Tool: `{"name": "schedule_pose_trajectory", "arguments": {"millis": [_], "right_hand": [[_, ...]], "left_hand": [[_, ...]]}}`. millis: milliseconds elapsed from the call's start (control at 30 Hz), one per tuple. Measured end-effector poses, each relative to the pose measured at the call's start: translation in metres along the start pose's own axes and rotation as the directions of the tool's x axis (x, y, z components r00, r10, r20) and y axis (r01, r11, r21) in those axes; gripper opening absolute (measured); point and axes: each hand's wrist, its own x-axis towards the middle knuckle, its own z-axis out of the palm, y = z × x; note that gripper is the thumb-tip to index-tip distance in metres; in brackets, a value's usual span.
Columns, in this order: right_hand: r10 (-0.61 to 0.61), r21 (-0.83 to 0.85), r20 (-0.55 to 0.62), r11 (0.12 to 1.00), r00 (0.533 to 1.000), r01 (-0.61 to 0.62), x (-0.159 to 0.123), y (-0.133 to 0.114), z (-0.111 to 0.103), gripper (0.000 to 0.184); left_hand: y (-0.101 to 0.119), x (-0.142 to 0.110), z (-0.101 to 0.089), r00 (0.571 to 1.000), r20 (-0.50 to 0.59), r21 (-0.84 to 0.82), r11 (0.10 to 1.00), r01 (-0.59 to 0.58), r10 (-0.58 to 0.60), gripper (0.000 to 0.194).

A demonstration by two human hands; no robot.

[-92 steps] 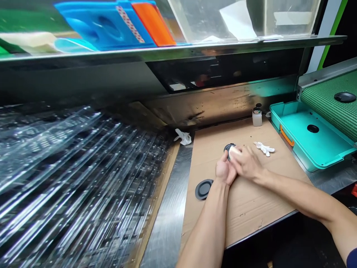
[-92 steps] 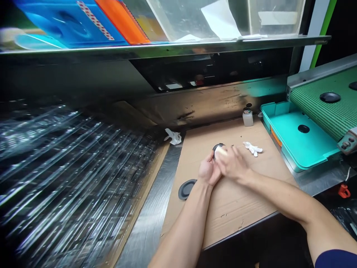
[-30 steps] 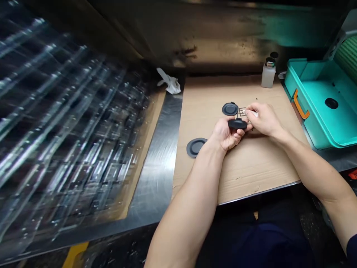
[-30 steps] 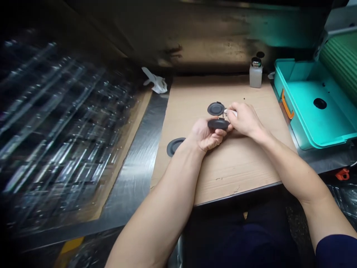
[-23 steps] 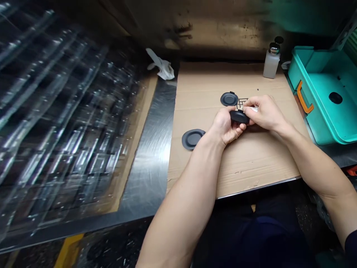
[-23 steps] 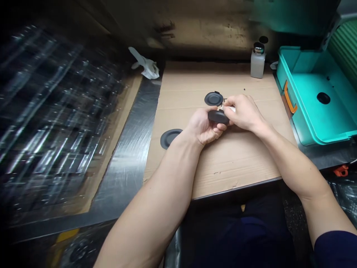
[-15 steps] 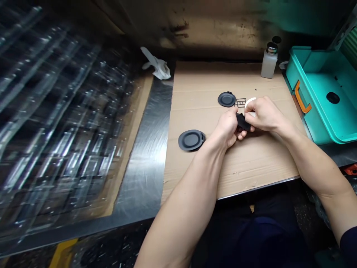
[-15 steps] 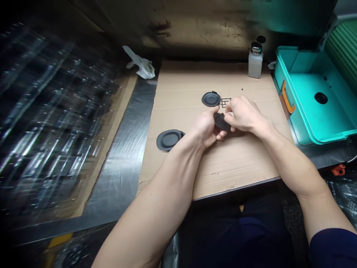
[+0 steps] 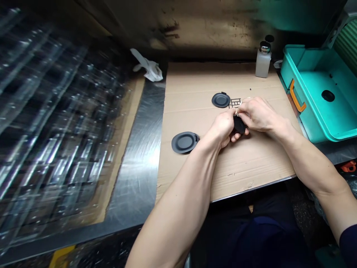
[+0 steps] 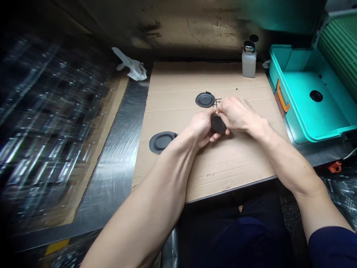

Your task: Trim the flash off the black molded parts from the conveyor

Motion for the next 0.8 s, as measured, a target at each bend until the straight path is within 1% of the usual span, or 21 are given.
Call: {"name": "schedule_pose_trajectory", "arguments": {"millis": [100,167,200,267,333,367,400,467,600,667,733,800], "right_hand": [[-0.044,-0.050,0.072,0.998,0.996,0.048,-0.001,-0.007,-0.004,0.019],[-0.047,-0.056,0.061,0.997,0.997,0.051,-0.001,-0.010,-0.009,0.018],[-0.051,-0.045,0.021,0.998,0.998,0.052,0.000,-0.011,-0.011,0.018],[-0.058,0.005,-0.121,0.998,0.991,0.059,0.004,-0.010,-0.016,0.022],[-0.044,0.063,-0.275,0.996,0.960,0.064,0.008,-0.007,-0.019,0.027],[-0.029,0.084,-0.330,0.995,0.944,0.060,0.010,-0.005,-0.019,0.029],[-0.013,0.100,-0.363,0.994,0.932,0.052,0.012,-0.003,-0.018,0.029],[0.013,0.117,-0.376,0.993,0.927,0.033,0.014,-0.001,-0.015,0.027],[0.027,0.122,-0.338,0.992,0.941,0.016,0.012,0.002,-0.007,0.025],[0.032,0.120,-0.350,0.993,0.936,0.011,0.011,0.004,-0.006,0.027],[0.048,0.121,-0.390,0.993,0.920,0.000,0.012,0.009,-0.008,0.030],[0.082,0.112,-0.456,0.993,0.886,-0.034,0.019,0.019,-0.017,0.032]], "left_hand": [[0.001,0.000,0.002,1.000,-0.011,0.016,1.000,0.026,-0.026,0.032],[0.005,0.000,0.001,0.997,-0.015,-0.019,0.997,0.070,-0.070,0.038],[0.009,0.001,-0.001,0.995,-0.005,-0.068,0.992,0.101,-0.102,0.040],[0.016,0.002,-0.007,0.983,0.044,-0.219,0.958,0.183,-0.178,0.042],[0.023,0.003,-0.013,0.965,0.110,-0.372,0.891,0.261,-0.237,0.041],[0.025,0.003,-0.016,0.958,0.137,-0.429,0.856,0.288,-0.254,0.041],[0.027,0.004,-0.019,0.952,0.154,-0.469,0.829,0.305,-0.263,0.040],[0.028,0.005,-0.022,0.949,0.164,-0.510,0.800,0.316,-0.270,0.041],[0.027,0.007,-0.023,0.948,0.159,-0.515,0.796,0.317,-0.274,0.043],[0.026,0.008,-0.022,0.952,0.158,-0.487,0.817,0.307,-0.264,0.044],[0.024,0.008,-0.019,0.963,0.145,-0.429,0.862,0.270,-0.230,0.046],[0.019,0.007,-0.012,0.975,0.127,-0.332,0.919,0.215,-0.182,0.049]]}}
